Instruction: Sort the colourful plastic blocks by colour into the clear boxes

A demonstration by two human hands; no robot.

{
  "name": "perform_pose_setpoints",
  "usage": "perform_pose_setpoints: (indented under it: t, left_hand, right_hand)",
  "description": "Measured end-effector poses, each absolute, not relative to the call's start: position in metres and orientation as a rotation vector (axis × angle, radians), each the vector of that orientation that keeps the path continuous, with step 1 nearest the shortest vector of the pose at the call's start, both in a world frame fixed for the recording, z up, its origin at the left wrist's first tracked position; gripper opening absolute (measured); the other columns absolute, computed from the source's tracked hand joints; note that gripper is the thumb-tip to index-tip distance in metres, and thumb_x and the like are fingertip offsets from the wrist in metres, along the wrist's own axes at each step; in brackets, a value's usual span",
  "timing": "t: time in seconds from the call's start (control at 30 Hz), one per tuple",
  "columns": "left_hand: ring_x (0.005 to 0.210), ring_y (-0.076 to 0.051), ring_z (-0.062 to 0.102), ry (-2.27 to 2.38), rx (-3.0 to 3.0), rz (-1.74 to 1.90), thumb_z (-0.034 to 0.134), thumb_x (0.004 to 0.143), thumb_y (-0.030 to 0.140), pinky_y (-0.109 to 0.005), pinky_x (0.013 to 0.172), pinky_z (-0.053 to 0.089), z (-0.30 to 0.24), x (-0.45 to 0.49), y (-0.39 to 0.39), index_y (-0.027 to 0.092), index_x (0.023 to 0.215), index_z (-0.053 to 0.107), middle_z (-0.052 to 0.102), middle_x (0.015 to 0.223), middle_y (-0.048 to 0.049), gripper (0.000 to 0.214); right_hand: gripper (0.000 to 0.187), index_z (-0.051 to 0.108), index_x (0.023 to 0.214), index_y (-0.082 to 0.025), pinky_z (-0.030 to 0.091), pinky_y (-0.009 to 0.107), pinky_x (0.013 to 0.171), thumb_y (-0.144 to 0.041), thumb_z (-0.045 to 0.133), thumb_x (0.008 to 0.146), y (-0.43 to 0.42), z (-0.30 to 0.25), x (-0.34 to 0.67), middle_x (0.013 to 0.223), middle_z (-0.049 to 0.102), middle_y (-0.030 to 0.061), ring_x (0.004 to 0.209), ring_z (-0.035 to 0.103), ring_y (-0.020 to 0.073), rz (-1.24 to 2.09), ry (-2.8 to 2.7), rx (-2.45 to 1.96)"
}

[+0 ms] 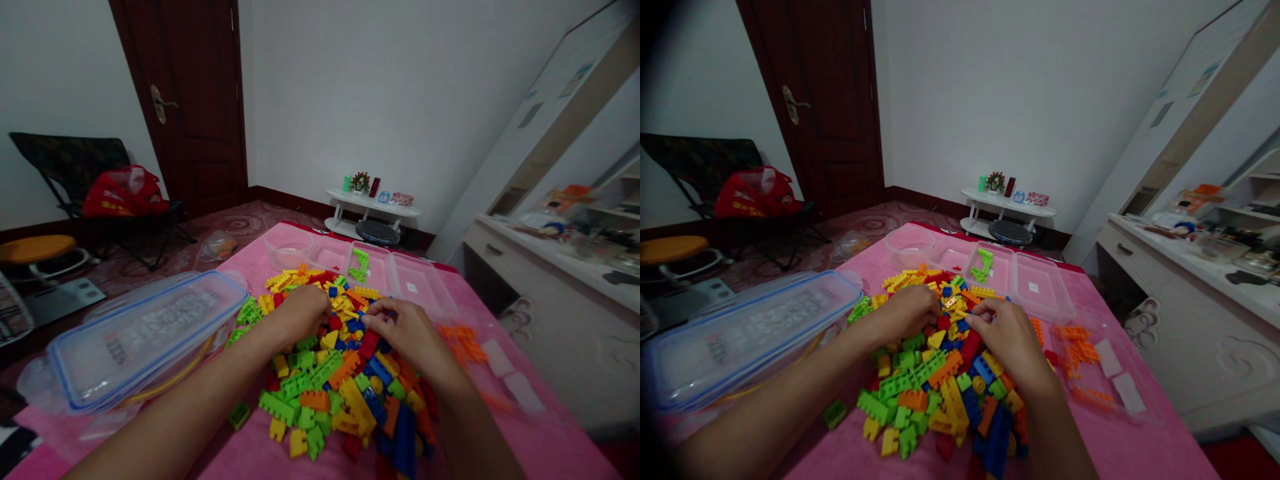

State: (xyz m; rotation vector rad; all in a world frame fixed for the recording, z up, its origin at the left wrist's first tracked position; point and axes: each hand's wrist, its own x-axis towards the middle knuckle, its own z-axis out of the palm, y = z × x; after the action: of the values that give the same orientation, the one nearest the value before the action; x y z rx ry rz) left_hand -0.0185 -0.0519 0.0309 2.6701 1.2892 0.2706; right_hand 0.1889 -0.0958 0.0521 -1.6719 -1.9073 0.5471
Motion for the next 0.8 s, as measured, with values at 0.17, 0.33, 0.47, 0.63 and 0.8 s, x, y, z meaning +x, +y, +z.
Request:
perform_pose_setpoints:
  t: [0.17,0.33,0.47,0.63,0.8]
  left_hand:
    - [0.071,-0.016,0.059,1.218,2.379,0.624,0.043,0.088,0.029,-0.024,0.063,0.040,0.041,-0.013,-0.056,0.019,0.087,0.068,0.068,0.080,-0.0034,0.027]
    - [0.102,-0.020,0.057,1.164,2.393,0.841,0.046,0.089,0.032,-0.029,0.090,0.042,0.037,-0.013,-0.053,0.020,0.114,0.062,0.065,0.111,-0.0060,0.032]
    - [0.123,-0.024,0.044,1.398,2.547,0.769,0.048,0.085,0.020,-0.038,0.104,0.033,0.015,-0.020,-0.033,0.020,0.133,0.048,0.051,0.133,-0.0113,0.047]
    - [0.118,-0.024,0.049,1.449,2.502,0.600,0.045,0.089,0.029,-0.037,0.102,0.035,-0.005,-0.027,-0.014,0.020,0.119,0.060,0.055,0.126,-0.0109,0.035]
    - [0.101,-0.021,0.056,1.486,2.437,0.713,0.058,0.078,0.024,-0.032,0.091,0.042,0.000,-0.029,-0.018,0.019,0.101,0.065,0.058,0.107,-0.0081,0.025]
  right_hand:
    - [0.023,0.068,0.078,-0.017,0.041,0.026,0.055,-0.038,0.062,0.074,-0.094,0.050,0.187,0.070,0.067,0.0036,0.062,0.058,0.0164,0.594,-1.710,-1.499]
    - [0.023,0.068,0.080,-0.016,0.044,0.026,0.058,-0.038,0.062,0.075,-0.093,0.046,0.181,0.075,0.068,0.0045,0.066,0.060,0.0170,0.677,-1.675,-1.406]
    - [0.023,0.068,0.078,-0.015,0.044,0.027,0.058,-0.037,0.062,0.075,-0.091,0.042,0.180,0.074,0.067,0.0044,0.064,0.060,0.0170,0.647,-1.721,-1.452]
    - [0.023,0.068,0.079,-0.016,0.042,0.026,0.057,-0.038,0.061,0.075,-0.091,0.040,0.179,0.074,0.067,0.0041,0.063,0.058,0.0160,0.633,-1.739,-1.462]
    - [0.022,0.068,0.078,-0.016,0.041,0.026,0.056,-0.036,0.060,0.076,-0.092,0.040,0.179,0.073,0.067,0.0034,0.062,0.057,0.0155,0.620,-1.770,-1.478]
